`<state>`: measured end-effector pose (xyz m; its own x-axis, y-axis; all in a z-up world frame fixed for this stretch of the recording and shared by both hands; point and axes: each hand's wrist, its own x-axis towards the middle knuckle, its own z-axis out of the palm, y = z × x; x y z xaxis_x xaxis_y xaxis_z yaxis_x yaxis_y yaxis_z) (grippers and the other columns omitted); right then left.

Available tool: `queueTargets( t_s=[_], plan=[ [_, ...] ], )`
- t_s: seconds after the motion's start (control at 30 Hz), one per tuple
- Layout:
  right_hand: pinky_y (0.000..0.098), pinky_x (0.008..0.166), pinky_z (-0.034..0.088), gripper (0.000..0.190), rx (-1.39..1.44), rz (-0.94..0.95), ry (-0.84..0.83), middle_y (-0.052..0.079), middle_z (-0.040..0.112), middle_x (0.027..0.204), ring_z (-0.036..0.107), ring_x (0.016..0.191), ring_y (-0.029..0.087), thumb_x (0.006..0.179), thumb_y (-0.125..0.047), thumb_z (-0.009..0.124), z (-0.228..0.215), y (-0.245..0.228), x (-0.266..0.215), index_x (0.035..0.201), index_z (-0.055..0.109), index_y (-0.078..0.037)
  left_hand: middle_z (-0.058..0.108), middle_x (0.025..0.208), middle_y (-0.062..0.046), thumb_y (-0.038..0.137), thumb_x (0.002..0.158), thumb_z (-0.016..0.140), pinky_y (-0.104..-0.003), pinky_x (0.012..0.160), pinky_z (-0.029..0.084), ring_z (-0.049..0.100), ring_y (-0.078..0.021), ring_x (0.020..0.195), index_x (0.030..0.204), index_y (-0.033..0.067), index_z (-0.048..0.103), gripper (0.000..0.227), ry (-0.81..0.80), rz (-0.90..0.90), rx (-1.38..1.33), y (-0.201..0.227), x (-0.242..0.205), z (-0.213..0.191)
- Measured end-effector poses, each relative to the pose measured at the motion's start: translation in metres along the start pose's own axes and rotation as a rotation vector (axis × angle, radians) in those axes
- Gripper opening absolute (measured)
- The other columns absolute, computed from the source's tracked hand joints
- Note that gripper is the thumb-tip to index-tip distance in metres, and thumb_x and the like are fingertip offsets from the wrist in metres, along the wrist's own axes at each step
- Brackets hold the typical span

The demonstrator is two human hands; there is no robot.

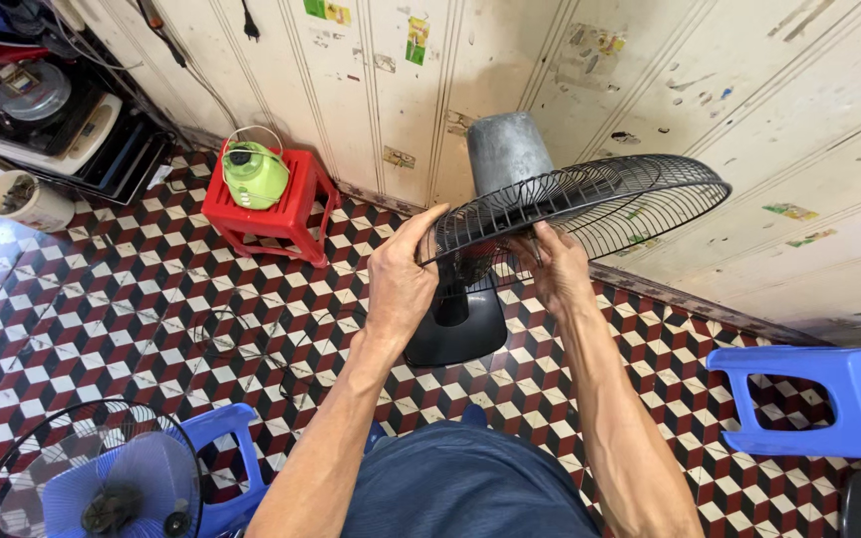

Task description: The person assembles a standing fan by attaching the motor housing to the base, securing the fan blades, and fitting the front and rear protective grilles. The person then positions the fan upright and tests its operation.

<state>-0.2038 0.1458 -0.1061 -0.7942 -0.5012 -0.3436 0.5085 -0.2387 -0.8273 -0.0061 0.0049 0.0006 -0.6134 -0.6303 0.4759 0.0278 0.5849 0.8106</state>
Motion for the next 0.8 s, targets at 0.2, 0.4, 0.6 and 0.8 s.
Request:
queueTargets(
  t_s=[0.2, 0.4, 0.6, 0.8],
  plan=[
    [0.0425, 0.088, 0.054, 0.030, -0.975, -0.816, 0.236, 0.013, 0.067, 0.106, 0.066, 0.096, 0.028, 0.089, -0.009, 0.075, 0.032, 0.010, -0.031, 0.112, 0.057, -0.002, 0.074, 0.113, -0.016, 0.000, 0.099, 0.062, -0.036, 0.082, 0.060, 0.076, -0.0301, 0.102, 0.125, 0.0060, 0.068, 0.027, 0.007, -0.033, 0.007, 0.000, -0.002, 0.002],
    [0.0494, 0.099, 0.052, 0.012, -1.280, -1.341, -0.184, 0.011, 0.068, 0.095, 0.069, 0.088, 0.027, 0.087, -0.008, 0.073, 0.050, 0.016, -0.074, 0.095, 0.064, -0.005, 0.074, 0.115, -0.017, -0.002, 0.097, 0.061, -0.036, 0.085, 0.059, 0.075, -0.0308, 0.105, 0.125, 0.0053, 0.068, 0.030, 0.000, -0.025, 0.005, -0.003, 0.000, 0.002],
    [0.0351, 0.072, 0.050, 0.025, -0.738, -0.643, 0.415, 0.006, 0.066, 0.082, 0.059, 0.076, 0.017, 0.104, -0.022, 0.065, 0.022, 0.018, -0.064, 0.089, 0.068, -0.002, 0.075, 0.113, -0.017, 0.000, 0.099, 0.062, -0.035, 0.084, 0.060, 0.076, -0.0288, 0.103, 0.125, 0.0058, 0.069, 0.027, 0.007, -0.051, -0.014, -0.002, 0.000, -0.002],
    [0.0361, 0.063, 0.038, 0.030, -0.256, -0.094, 0.277, 0.006, 0.057, 0.088, 0.048, 0.073, 0.019, 0.105, -0.031, 0.068, 0.006, -0.004, -0.010, 0.106, 0.071, -0.001, 0.076, 0.112, -0.015, 0.000, 0.099, 0.061, -0.034, 0.083, 0.060, 0.077, -0.0266, 0.100, 0.125, 0.0061, 0.069, 0.028, -0.021, -0.061, 0.006, 0.003, 0.002, -0.004]
  ],
)
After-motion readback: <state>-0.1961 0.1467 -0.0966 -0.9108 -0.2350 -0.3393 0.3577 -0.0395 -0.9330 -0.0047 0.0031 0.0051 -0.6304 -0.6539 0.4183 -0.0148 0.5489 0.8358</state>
